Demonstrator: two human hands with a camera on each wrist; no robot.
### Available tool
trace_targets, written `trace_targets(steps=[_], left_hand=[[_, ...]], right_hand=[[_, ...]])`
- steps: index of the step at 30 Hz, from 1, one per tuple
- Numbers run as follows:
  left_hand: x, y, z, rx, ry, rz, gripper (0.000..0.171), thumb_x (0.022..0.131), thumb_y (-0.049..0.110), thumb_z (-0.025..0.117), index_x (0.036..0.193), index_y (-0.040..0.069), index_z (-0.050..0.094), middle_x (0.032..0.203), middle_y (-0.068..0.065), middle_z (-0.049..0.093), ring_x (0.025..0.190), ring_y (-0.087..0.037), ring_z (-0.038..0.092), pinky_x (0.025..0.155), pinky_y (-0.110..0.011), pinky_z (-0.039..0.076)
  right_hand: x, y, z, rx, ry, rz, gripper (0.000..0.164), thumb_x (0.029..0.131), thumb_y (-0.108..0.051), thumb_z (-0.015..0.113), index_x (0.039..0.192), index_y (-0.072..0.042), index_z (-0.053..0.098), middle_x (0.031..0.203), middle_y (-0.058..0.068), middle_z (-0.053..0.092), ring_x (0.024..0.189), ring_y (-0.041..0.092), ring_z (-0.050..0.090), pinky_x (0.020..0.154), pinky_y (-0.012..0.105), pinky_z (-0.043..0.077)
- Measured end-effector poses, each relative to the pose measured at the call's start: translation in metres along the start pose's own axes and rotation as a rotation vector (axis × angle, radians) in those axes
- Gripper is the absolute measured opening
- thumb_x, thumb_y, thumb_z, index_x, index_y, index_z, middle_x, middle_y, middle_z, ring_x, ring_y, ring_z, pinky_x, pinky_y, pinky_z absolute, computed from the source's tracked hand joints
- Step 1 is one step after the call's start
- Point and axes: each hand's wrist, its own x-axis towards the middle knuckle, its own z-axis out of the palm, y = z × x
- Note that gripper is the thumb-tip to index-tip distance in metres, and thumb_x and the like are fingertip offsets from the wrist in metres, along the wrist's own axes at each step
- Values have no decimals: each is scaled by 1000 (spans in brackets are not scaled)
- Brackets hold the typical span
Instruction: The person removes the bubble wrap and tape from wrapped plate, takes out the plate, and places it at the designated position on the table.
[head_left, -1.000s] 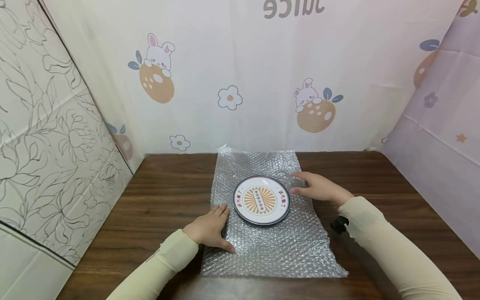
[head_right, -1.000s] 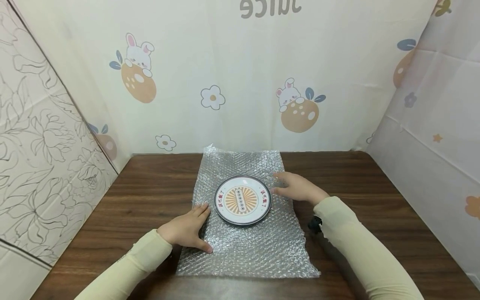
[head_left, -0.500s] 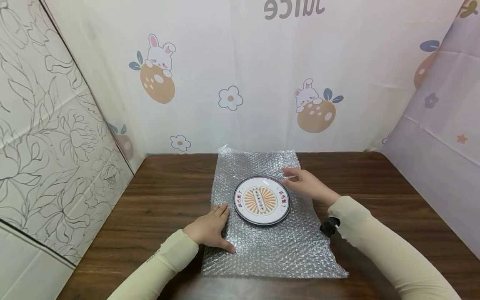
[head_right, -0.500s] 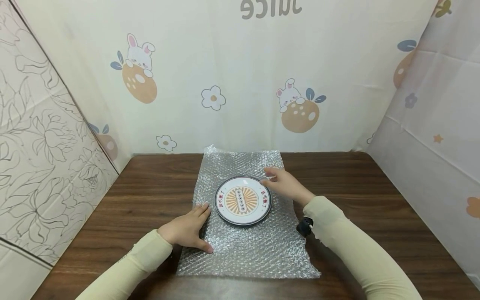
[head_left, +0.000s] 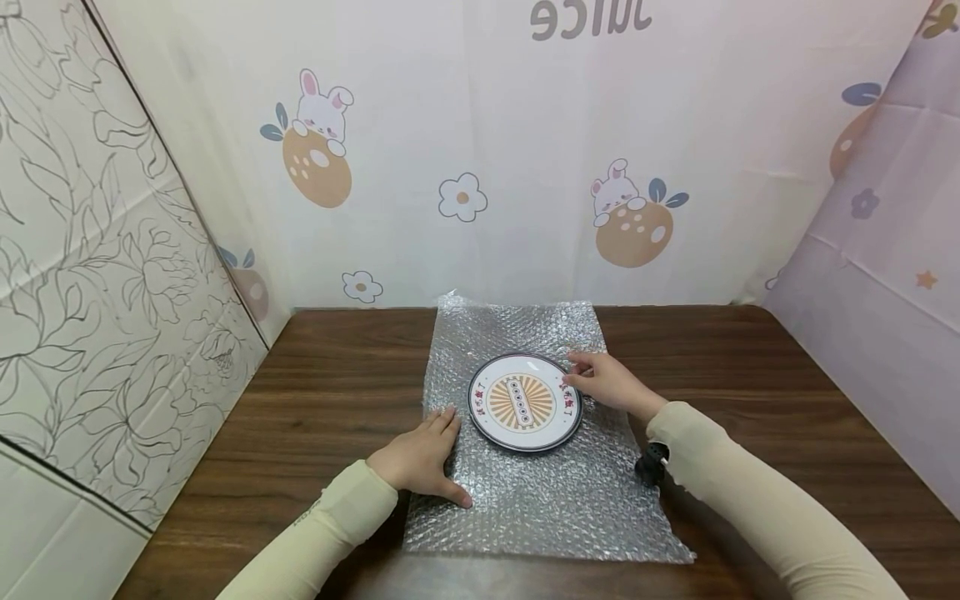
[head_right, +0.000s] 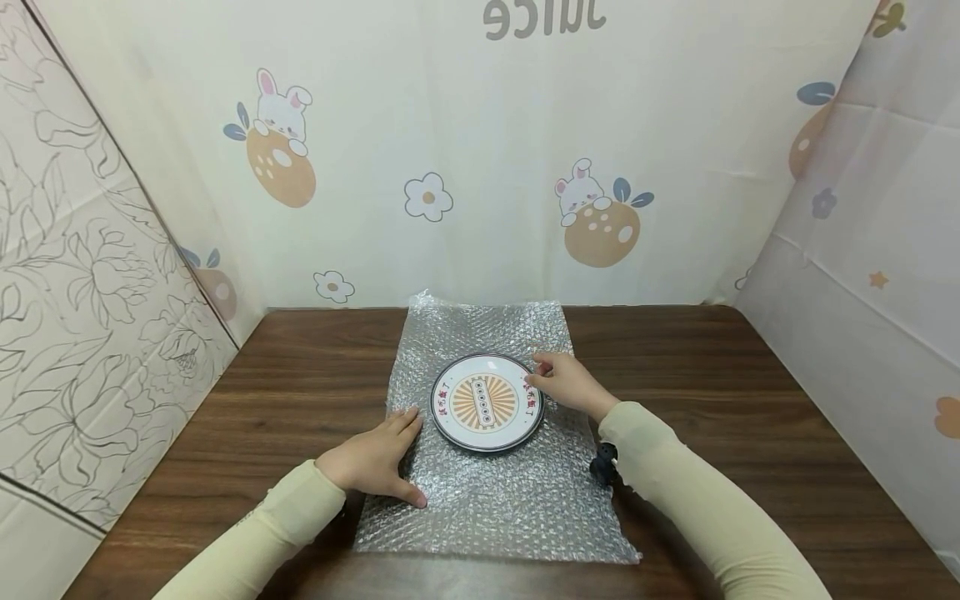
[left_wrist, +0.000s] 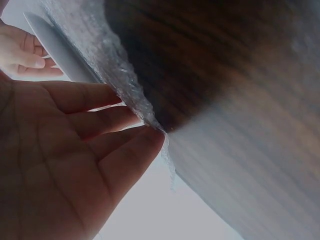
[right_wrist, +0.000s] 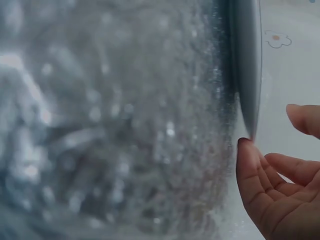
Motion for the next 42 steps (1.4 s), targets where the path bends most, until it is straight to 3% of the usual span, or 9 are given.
trace_targets(steps=[5, 16, 29, 42], left_hand=[[0, 0, 0, 3, -2, 1, 123, 66, 68, 78, 151, -5, 28, 161, -22, 21, 149, -40, 22, 118, -46, 30], [-1, 1, -1, -4, -7, 1, 122, 67, 68, 78, 151, -5, 28, 161, -22, 21, 149, -39, 22, 119, -46, 30], [-1, 0, 0, -2, -6, 5, 122, 67, 67, 78, 151, -5, 28, 161, -22, 21, 149, -39, 23, 118, -46, 30], [-2, 1, -1, -6, -1, 7, 121, 67, 67, 78, 151, -5, 28, 161, -22, 21, 149, -39, 23, 118, -45, 30]], right_hand=[[1, 5, 4, 25, -7, 44, 52, 96, -16, 61, 140, 8, 47, 99, 14, 65, 74, 15, 61, 60, 30, 51], [0, 6, 8, 109, -39, 94, 45, 95, -9, 60, 135, 10, 51, 86, 11, 60, 72, 14, 61, 65, 29, 59], [0, 3, 9, 153, -79, 153, 46, 96, -7, 58, 137, 10, 47, 99, 19, 65, 69, 15, 65, 63, 31, 59], [0, 2, 7, 214, -106, 144, 41, 97, -5, 56, 132, 13, 47, 94, 18, 68, 70, 13, 66, 64, 31, 60]])
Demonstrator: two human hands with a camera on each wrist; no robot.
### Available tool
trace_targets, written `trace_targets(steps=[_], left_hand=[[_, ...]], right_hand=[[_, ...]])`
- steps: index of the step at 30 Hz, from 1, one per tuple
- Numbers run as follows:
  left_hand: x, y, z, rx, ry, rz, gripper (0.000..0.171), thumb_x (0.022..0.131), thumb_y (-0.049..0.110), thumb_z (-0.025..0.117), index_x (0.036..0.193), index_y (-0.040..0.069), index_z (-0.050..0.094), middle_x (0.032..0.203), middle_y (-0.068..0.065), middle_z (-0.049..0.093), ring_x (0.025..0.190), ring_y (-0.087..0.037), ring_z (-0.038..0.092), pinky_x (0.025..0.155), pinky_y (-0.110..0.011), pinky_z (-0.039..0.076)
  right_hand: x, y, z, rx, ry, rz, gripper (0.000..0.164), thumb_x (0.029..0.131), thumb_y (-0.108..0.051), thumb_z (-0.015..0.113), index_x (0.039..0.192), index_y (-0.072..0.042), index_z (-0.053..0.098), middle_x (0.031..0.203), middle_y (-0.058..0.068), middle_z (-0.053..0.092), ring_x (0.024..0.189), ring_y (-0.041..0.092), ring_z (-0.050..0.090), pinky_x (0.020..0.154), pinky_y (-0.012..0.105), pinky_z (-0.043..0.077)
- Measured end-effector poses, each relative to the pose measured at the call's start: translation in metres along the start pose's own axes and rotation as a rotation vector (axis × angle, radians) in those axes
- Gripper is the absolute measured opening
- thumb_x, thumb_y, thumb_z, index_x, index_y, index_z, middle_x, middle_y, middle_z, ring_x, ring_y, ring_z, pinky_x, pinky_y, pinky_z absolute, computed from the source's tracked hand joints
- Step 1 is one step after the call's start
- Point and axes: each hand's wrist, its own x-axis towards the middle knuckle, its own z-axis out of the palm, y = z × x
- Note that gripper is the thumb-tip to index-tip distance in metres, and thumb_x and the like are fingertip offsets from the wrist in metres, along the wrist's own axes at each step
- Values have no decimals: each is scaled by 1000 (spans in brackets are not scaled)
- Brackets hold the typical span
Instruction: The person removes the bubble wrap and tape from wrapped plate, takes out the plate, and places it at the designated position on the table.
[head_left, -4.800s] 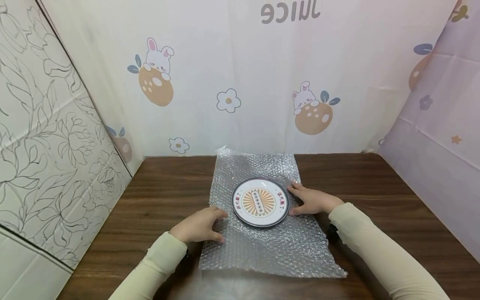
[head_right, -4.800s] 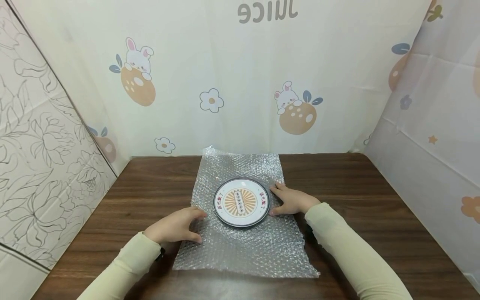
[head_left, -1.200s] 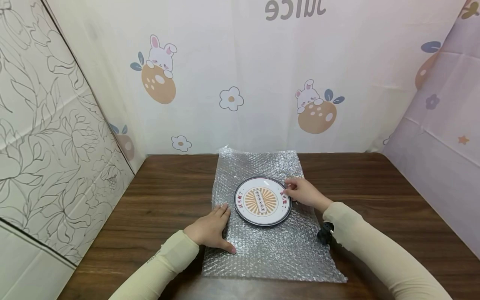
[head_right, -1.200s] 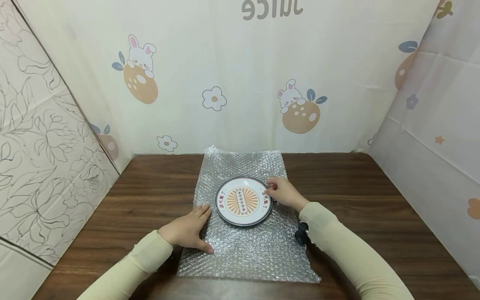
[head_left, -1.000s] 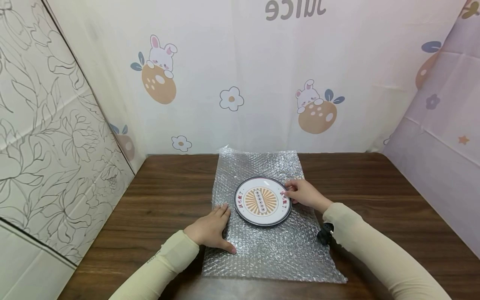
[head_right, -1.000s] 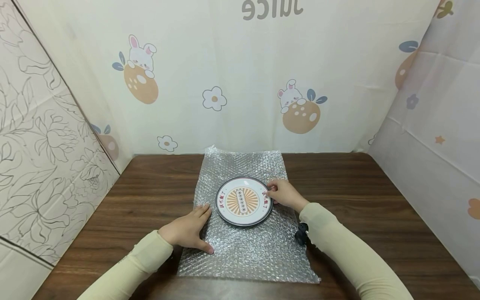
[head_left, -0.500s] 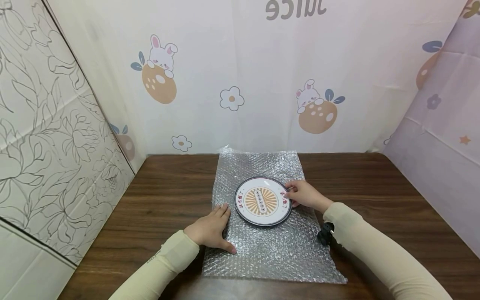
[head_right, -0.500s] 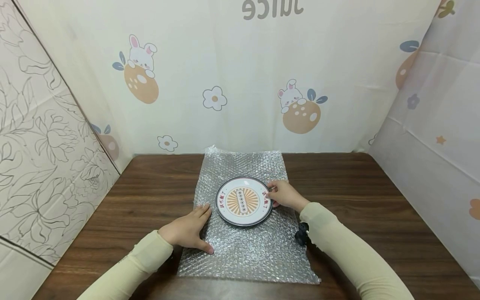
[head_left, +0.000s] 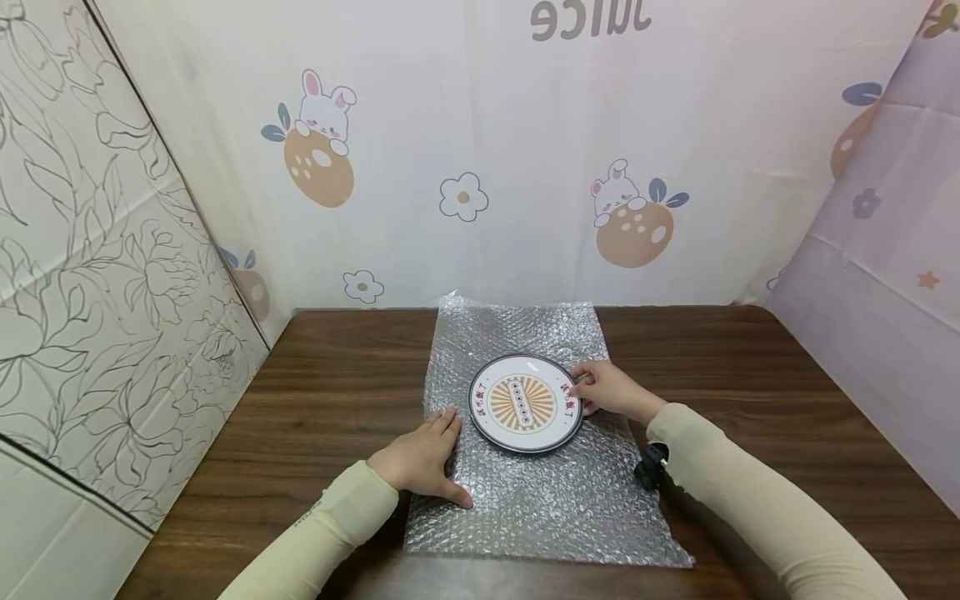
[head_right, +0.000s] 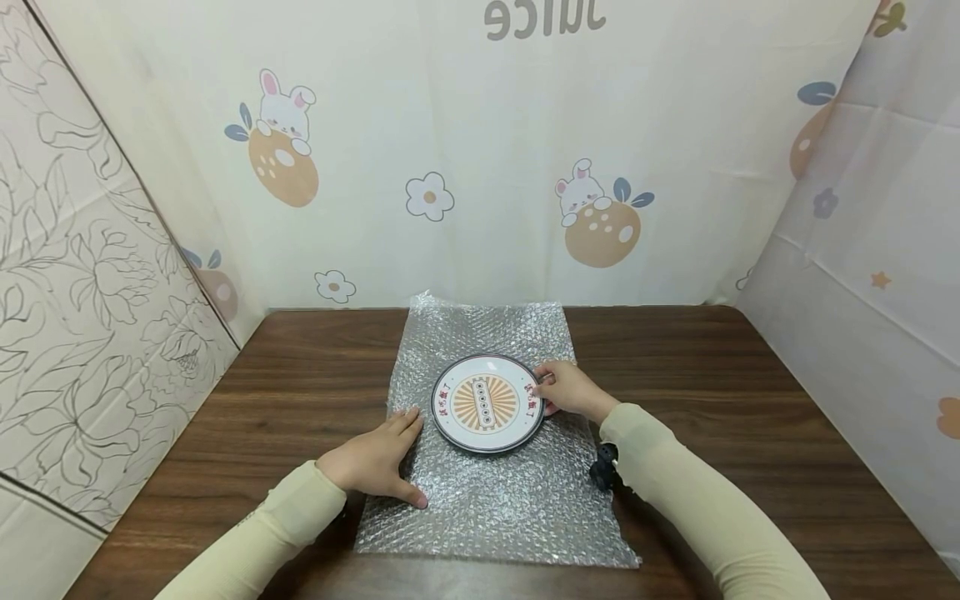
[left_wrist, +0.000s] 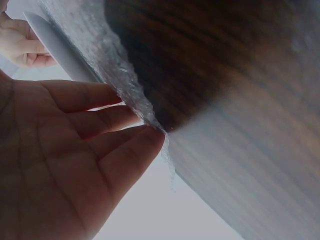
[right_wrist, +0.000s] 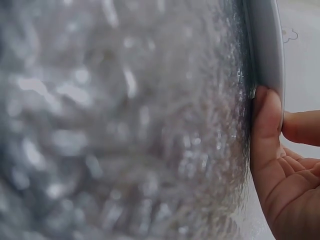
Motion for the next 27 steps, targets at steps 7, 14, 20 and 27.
trace_targets(steps=[7, 14, 20, 27], left_hand=[[0, 0, 0, -3, 2, 5, 121, 67, 67, 78, 151, -6, 29, 161, -23, 22, 148, -40, 23, 118, -46, 30], [0, 0, -1, -8, 0, 5, 121, 68, 66, 78, 151, -6, 29, 161, -23, 22, 148, -41, 24, 118, -46, 31], [-1, -1, -2, -5, 2, 6, 121, 67, 67, 78, 151, -6, 29, 161, -23, 22, 148, -41, 24, 118, -46, 31], [0, -1, -3, -4, -1, 7, 121, 67, 67, 78, 151, -6, 29, 161, -23, 22, 148, -41, 24, 118, -46, 31]], right_hand=[[0, 1, -2, 27, 4, -5, 39, 98, -4, 51, 132, 14, 47, 93, 17, 71, 69, 13, 66, 65, 32, 59], [-2, -3, -7, 32, 10, -16, 40, 98, -4, 51, 134, 13, 46, 86, 14, 71, 69, 13, 65, 66, 32, 59], [-4, -8, -15, 47, 39, -14, 43, 98, -7, 53, 136, 12, 45, 86, 11, 71, 69, 12, 65, 66, 32, 58], [-11, -17, -27, 58, 69, -9, 46, 98, -8, 52, 139, 12, 43, 91, 13, 72, 68, 10, 64, 65, 32, 58]])
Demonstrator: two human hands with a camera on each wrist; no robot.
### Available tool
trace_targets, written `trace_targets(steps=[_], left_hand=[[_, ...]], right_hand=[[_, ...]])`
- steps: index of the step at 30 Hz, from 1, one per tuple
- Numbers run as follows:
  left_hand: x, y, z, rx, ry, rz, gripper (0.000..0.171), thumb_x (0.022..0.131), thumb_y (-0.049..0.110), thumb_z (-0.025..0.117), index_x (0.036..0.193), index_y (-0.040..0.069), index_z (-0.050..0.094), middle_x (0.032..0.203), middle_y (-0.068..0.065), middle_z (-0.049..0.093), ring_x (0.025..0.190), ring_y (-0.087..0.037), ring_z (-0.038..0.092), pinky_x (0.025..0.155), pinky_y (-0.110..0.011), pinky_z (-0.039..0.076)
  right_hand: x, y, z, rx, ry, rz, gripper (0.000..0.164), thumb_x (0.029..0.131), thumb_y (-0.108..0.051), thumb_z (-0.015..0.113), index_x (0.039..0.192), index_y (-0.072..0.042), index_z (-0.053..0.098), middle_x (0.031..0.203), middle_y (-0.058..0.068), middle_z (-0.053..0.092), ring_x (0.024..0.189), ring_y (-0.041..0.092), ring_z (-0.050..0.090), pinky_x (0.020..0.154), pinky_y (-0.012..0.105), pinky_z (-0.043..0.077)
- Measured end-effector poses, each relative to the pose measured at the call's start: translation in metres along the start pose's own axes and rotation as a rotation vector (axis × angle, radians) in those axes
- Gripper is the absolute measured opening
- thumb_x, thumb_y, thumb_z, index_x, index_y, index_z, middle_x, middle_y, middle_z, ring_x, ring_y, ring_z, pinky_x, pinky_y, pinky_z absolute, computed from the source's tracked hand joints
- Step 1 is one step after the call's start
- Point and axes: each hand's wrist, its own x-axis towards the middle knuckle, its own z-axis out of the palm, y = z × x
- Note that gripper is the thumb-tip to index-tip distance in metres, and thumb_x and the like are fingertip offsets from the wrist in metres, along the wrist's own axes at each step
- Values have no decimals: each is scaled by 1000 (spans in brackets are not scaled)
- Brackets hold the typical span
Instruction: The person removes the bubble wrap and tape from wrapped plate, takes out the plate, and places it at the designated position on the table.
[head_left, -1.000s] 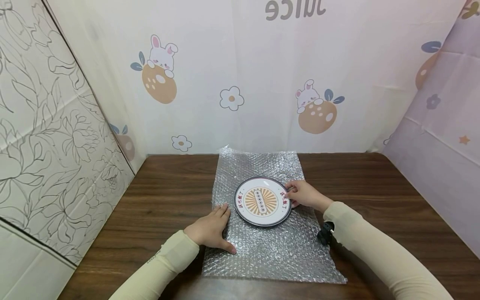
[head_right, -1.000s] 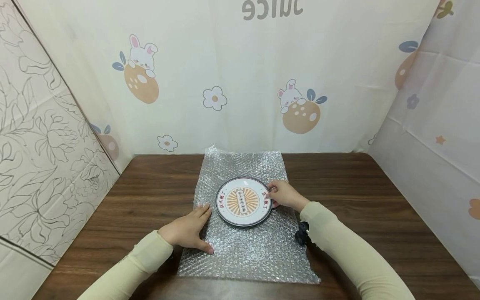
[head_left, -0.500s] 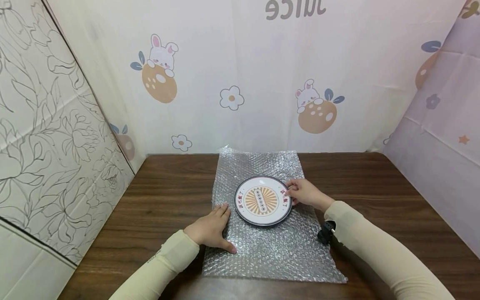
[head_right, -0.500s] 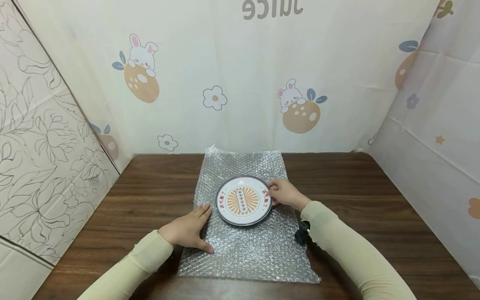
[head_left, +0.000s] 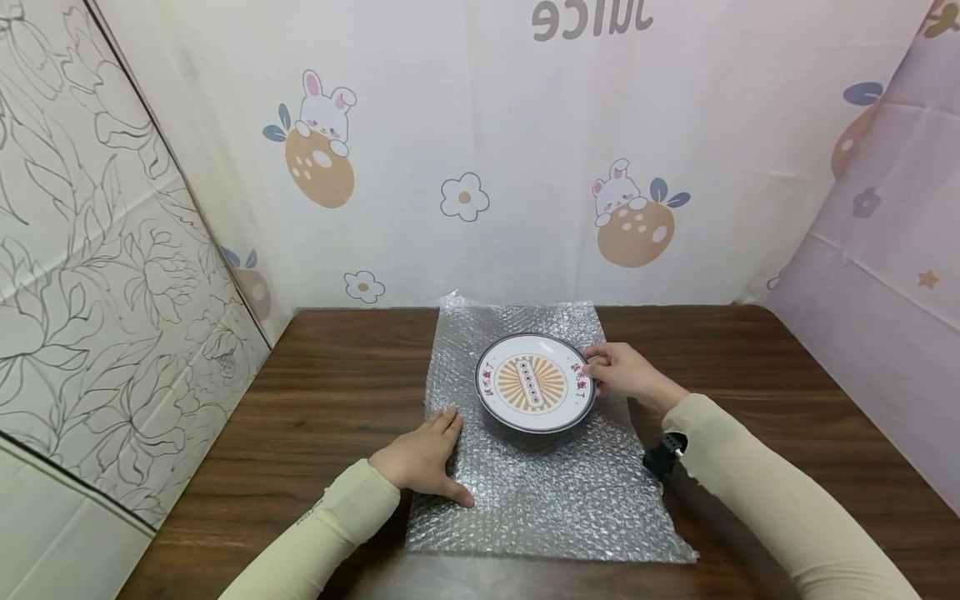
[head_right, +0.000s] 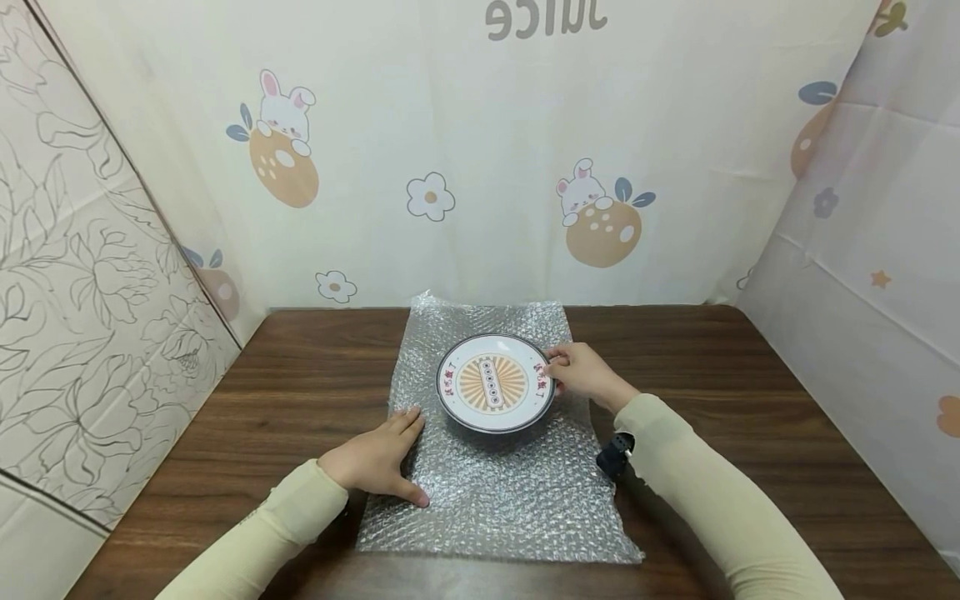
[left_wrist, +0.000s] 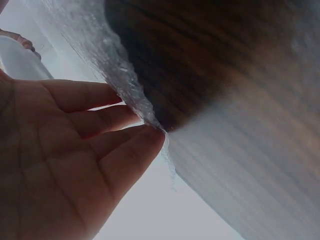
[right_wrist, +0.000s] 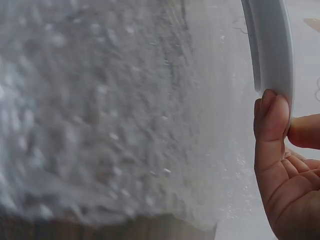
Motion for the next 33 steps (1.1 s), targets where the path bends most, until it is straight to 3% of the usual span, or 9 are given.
trace_targets(steps=[13, 23, 33], left_hand=[[0, 0, -1, -3, -10, -2, 121, 68, 67, 77, 152, -5, 27, 161, -22, 20, 148, -40, 23, 118, -46, 31], [-1, 1, 0, -11, -24, -14, 121, 69, 68, 76, 153, -4, 26, 162, -20, 18, 150, -38, 21, 118, -46, 30], [-1, 2, 0, -11, -36, -21, 121, 69, 68, 76, 153, -3, 25, 163, -20, 17, 150, -37, 21, 118, -46, 30]], right_hand=[[-17, -7, -29, -62, 65, -50, 47, 100, -12, 52, 140, 10, 43, 105, 20, 70, 77, 10, 65, 74, 38, 59], [-33, -1, -55, -81, 132, -27, 48, 101, -16, 53, 139, 10, 44, 111, 23, 69, 76, 7, 64, 68, 28, 58], [-46, 18, -81, -107, 203, 9, 50, 102, -21, 51, 140, 11, 43, 99, 11, 72, 73, 5, 62, 67, 25, 56]])
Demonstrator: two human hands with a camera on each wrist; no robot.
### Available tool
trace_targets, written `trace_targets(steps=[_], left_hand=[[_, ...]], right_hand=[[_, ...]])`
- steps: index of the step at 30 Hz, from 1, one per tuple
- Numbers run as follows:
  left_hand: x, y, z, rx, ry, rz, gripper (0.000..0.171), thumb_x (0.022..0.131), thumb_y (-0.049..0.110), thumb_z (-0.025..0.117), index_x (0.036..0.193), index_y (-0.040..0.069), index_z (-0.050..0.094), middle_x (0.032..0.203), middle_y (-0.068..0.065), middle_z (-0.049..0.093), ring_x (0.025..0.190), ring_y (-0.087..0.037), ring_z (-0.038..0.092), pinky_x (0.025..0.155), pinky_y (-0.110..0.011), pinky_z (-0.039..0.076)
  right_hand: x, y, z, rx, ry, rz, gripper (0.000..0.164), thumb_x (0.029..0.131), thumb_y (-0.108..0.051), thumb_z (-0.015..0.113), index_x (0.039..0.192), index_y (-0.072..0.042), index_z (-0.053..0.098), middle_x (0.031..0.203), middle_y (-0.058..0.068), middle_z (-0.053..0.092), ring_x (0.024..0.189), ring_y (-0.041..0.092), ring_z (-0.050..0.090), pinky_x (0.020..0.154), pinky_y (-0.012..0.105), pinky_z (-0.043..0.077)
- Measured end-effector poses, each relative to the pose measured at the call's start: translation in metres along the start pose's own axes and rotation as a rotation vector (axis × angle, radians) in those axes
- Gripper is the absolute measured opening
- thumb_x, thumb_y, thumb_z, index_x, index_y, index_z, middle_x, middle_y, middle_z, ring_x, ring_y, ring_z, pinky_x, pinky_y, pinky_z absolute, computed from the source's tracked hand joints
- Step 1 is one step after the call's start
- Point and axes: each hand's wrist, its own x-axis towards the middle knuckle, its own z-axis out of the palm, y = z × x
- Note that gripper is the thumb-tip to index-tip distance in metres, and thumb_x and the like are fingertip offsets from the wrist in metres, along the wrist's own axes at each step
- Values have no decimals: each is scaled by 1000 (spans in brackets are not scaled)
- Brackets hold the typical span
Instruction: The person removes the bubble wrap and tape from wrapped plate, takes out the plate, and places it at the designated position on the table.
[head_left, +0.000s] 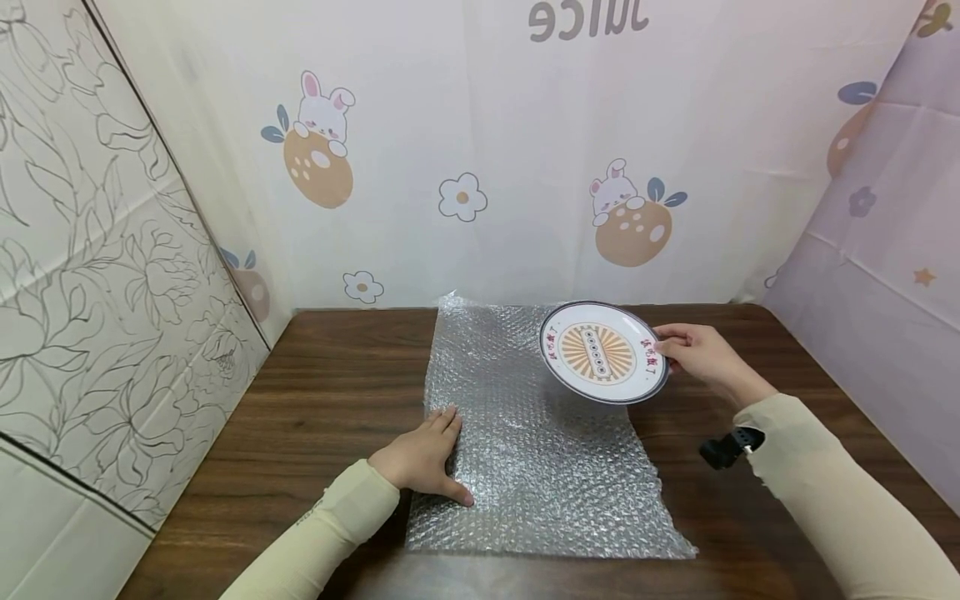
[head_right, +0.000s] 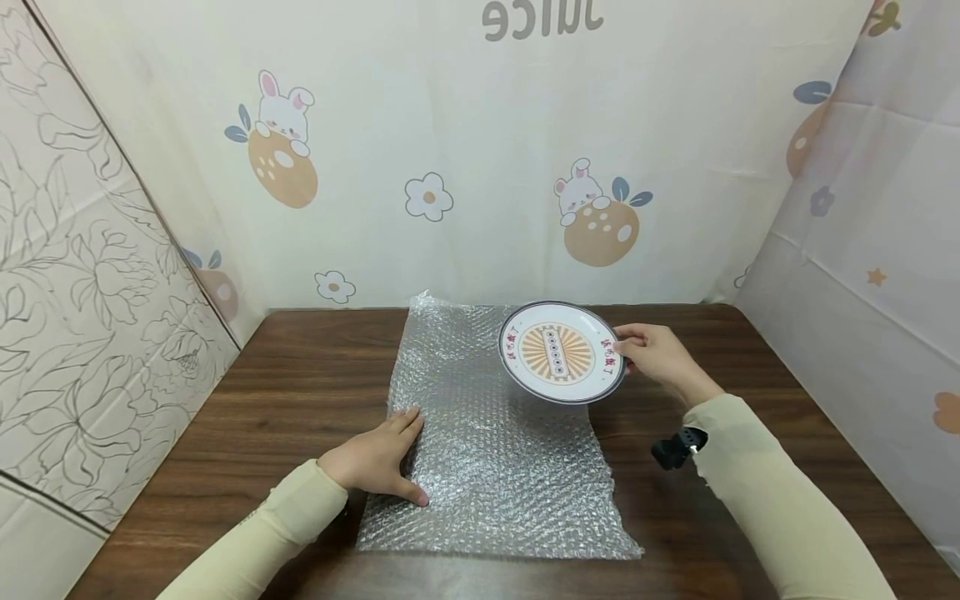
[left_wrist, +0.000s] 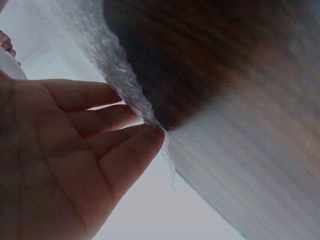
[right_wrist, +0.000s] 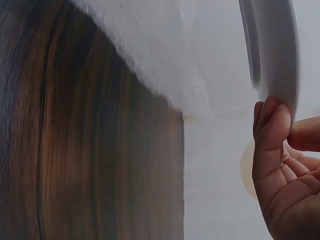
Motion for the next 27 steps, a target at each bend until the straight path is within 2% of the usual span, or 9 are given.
trace_targets(steps=[7, 12, 18, 27], left_hand=[[0, 0, 1, -5, -3, -3, 122, 69, 68, 76, 153, -3, 24, 163, -19, 17, 150, -37, 20, 118, -46, 30], [0, 0, 1, -4, -3, -1, 121, 70, 68, 75, 153, -3, 24, 163, -19, 16, 150, -37, 19, 118, -47, 30], [0, 0, 1, -2, -2, -4, 122, 69, 68, 76, 153, -3, 24, 163, -19, 16, 150, -37, 19, 119, -47, 29], [0, 0, 0, -2, 8, 9, 121, 69, 67, 76, 153, -4, 25, 162, -21, 18, 150, -38, 21, 119, -46, 29]], right_hand=[[-1, 19, -17, 16, 31, 64, 53, 103, -23, 50, 141, 12, 40, 93, -3, 70, 74, 0, 60, 69, 26, 56], [-2, 32, -25, 8, 56, 95, 55, 103, -24, 49, 142, 12, 39, 92, -5, 69, 74, 0, 58, 69, 27, 56], [-5, 47, -31, -1, 80, 127, 56, 103, -25, 47, 143, 13, 37, 98, 0, 69, 76, -1, 58, 71, 29, 56], [-6, 76, -38, 45, 103, 174, 56, 103, -22, 46, 144, 15, 34, 90, -14, 62, 75, -4, 56, 71, 26, 55]])
